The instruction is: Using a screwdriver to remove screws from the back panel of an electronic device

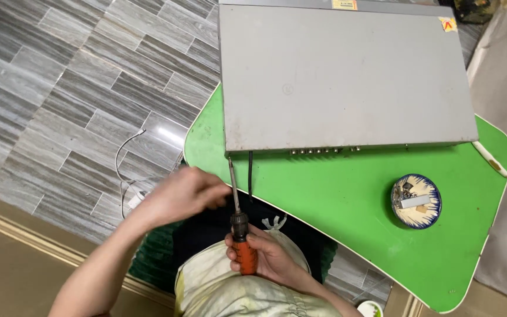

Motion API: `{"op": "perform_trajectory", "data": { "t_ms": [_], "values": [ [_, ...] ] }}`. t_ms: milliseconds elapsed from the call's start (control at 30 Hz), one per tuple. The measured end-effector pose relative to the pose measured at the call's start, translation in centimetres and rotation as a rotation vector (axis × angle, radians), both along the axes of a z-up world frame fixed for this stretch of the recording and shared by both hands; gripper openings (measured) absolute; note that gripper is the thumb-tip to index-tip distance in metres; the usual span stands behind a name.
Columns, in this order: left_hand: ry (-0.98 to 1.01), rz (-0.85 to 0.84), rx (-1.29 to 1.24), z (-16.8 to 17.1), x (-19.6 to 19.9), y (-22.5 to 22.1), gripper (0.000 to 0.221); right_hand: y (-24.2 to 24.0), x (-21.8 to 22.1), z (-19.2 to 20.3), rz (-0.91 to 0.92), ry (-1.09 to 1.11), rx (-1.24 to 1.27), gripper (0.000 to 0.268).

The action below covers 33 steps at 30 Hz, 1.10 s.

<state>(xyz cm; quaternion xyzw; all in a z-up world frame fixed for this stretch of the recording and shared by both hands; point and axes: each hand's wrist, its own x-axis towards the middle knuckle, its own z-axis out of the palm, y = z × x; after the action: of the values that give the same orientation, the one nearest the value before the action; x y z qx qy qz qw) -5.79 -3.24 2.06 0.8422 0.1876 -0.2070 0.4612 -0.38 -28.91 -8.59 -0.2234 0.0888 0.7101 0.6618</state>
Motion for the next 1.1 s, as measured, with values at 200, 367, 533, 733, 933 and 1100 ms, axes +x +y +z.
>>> {"op": "perform_trajectory", "data": {
  "t_ms": [200,367,533,733,933,1100],
  "values": [
    [-0.728,-0.346,0.932,0.3,4.7,8.0,0.128,-1.5,0.8,1.8,-0.101,-0.267,-0.241,0.038],
    [-0.836,-0.601,0.648,-1.3,8.3,9.7,0.106,-0.6,0.1,2.7,-0.197,-0.455,-0.337,0.042],
    [-0.886,-0.653,0.601,-1.8,8.4,10.2,0.109,-0.8,-1.2,2.8,-0.128,-0.746,-0.479,0.056],
    [-0.948,-0.638,0.613,-2.9,8.2,10.5,0.097,-0.3,-3.3,2.3,-0.241,-0.983,-0.811,0.043],
    [-0.996,-0.609,0.628,-3.6,8.0,10.5,0.096,-0.5,-4.0,1.7,-0.310,-0.470,-0.643,0.047],
    [-0.997,-0.600,0.625,-3.5,8.0,10.2,0.091,-1.4,-4.1,-1.9,-0.285,-0.251,-0.254,0.067]
  ]
}}
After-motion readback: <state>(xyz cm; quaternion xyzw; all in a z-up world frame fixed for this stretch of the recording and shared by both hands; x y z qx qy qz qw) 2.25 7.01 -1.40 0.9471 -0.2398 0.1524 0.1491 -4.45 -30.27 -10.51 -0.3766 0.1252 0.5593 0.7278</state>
